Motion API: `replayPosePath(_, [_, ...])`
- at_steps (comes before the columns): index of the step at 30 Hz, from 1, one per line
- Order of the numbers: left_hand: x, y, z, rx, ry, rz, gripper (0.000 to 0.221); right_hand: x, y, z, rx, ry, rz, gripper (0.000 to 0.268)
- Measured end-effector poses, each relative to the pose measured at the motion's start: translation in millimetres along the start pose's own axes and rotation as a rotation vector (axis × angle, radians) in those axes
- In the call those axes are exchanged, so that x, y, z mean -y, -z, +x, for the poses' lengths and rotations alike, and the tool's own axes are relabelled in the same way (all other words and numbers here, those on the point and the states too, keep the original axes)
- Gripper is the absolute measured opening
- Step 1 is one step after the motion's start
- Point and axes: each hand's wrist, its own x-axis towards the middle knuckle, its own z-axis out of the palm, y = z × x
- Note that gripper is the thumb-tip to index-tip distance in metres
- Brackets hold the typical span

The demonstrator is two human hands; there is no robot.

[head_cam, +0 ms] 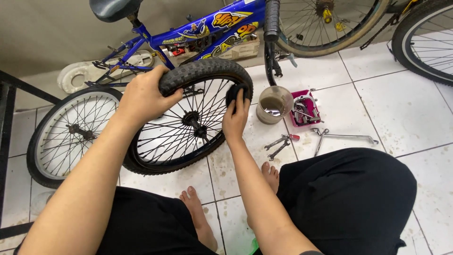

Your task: Cleaning the rim and tire of a bicycle wheel using a cloth while rotating the wheel.

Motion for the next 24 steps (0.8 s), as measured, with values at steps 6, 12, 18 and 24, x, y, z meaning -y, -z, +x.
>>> replayPosePath(6, [-4, -4, 8, 0.033, -0.017, 0.057, 0.052, 80, -8, 6, 0.152, 0.288, 0.241, 0.038])
replayPosePath(12, [1, -1, 4, 0.032, -0.045, 0.104, 0.048, 95, 0, 4, 0.172, 0.265, 0.084, 0.04])
replayPosePath(18, [5, 1, 1, 0.03, -0.063, 0.07, 0.047, 39, -1, 10, 0.02, 0.129, -0.075, 0.04])
replayPosePath(24, [3, 1, 2, 0.027, -0.056, 0.047, 0.047, -46, 11, -7, 0.065, -0.233, -0.167, 0.048])
